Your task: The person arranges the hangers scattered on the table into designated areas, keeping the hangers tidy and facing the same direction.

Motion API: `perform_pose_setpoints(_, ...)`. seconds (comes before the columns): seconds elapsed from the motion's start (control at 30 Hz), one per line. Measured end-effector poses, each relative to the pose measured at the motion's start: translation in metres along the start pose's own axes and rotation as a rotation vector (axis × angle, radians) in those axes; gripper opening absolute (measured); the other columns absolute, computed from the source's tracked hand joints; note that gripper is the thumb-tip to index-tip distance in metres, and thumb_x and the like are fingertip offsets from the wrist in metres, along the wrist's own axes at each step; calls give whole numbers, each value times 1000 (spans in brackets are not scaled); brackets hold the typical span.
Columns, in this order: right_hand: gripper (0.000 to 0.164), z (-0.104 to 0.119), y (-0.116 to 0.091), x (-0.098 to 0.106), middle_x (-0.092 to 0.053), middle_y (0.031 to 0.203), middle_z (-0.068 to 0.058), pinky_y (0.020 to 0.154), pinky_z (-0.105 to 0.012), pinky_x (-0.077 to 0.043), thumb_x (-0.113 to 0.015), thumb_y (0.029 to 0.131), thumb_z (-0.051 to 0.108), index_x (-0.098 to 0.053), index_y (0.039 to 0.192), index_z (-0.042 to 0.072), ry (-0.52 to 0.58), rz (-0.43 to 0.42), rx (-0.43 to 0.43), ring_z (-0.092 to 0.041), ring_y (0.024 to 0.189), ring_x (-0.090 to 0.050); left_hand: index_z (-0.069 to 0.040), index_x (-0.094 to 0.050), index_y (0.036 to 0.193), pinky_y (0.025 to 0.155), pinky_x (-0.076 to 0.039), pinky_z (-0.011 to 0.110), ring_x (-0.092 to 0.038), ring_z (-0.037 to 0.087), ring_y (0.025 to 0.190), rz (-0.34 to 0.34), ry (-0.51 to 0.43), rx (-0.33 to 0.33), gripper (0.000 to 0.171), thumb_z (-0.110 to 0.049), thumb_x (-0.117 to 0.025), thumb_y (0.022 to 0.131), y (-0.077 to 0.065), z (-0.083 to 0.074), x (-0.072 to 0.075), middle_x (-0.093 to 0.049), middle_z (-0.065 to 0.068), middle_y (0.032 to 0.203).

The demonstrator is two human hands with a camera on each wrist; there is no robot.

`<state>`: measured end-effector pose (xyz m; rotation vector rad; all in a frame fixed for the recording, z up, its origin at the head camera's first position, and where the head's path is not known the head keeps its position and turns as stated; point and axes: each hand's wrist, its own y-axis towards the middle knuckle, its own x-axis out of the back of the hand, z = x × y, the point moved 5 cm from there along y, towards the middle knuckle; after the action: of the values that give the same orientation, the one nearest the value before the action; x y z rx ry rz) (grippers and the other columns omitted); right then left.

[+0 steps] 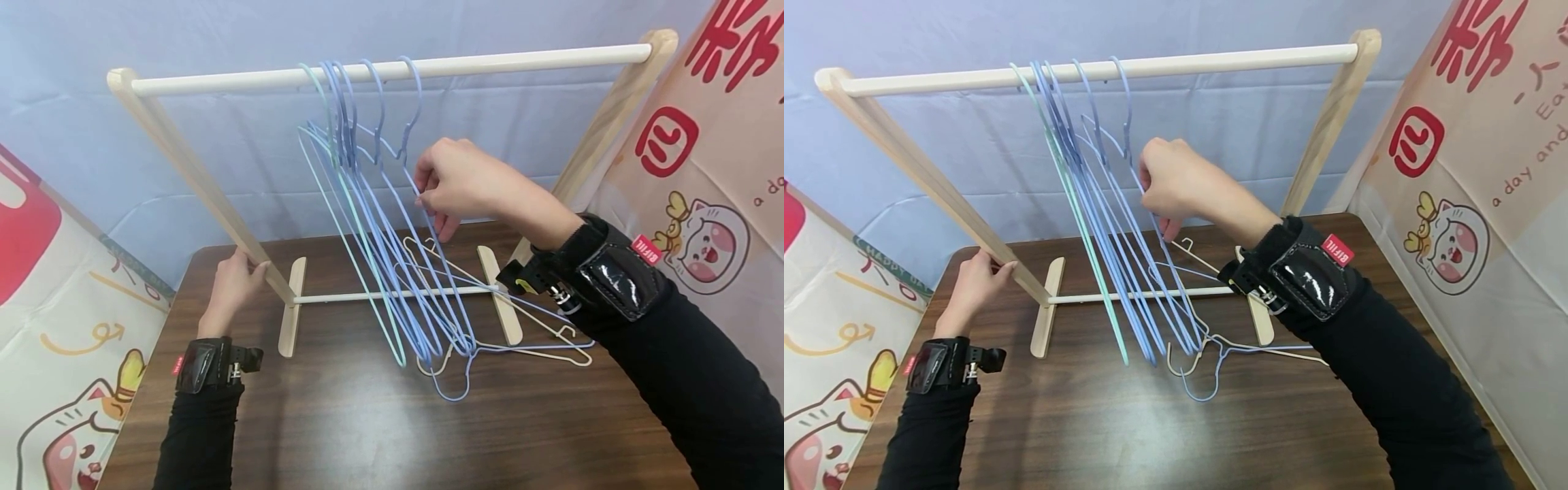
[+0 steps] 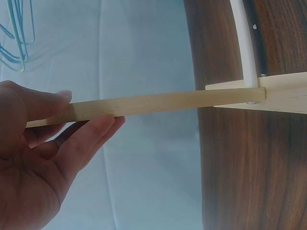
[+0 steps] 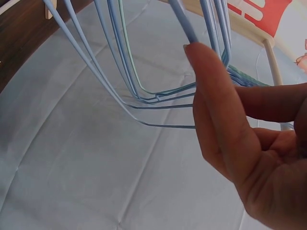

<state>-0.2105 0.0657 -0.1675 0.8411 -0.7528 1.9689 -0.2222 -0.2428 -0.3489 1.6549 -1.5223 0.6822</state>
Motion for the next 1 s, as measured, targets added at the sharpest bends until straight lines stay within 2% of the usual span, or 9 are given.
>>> perform_pose_setpoints(0.33, 5, 6, 1, -2, -63, 62, -13, 57, -28, -52, -50, 87, -2, -54, 87, -6, -9, 4, 9, -22, 52, -64, 17, -45, 111, 47, -40, 33, -61, 41, 72, 0, -8, 5, 34, -10, -51, 92, 0, 1, 0, -58, 34, 90)
perform_pose_setpoints(0.57, 8, 10, 3, -4, -62, 63, -14, 55, -28, -52, -48, 87, -2, -56, 85, -5, -10, -13, 25, -22, 51, -64, 16, -45, 111, 41, -34, 30, -56, 27, 53, -2, -12, -13, 34, -10, -52, 92, 3, 2, -1, -58, 34, 87)
perform_pose_setpoints(0.63, 8, 11, 3, -5, -63, 64, -13, 56, -28, -52, -48, 87, -2, -56, 85, -5, -4, -15, 32, -22, 51, -64, 16, -45, 111, 41, -34, 30, -55, 26, 53, -2, -12, -14, 34, -10, -52, 91, 3, 2, -1, -59, 33, 87)
perform_pose_setpoints(0.9, 7, 11, 4, -7, -62, 66, -14, 54, -29, -52, -50, 89, -1, -55, 91, -6, 31, -6, 56, -23, 52, -64, 16, -47, 108, 43, -36, 30, -58, 31, 60, -5, -4, 3, 32, -11, -53, 91, 3, 2, -1, -59, 31, 85)
perform_pose_setpoints(1.0, 11, 11, 3, -6, -61, 68, -17, 53, -30, -52, -46, 90, -2, -55, 93, -6, 52, -3, 65, -23, 53, -64, 16, -46, 108, 45, -38, 30, -60, 34, 64, -2, -8, 11, 33, -11, -53, 91, 3, 2, -1, -59, 32, 86)
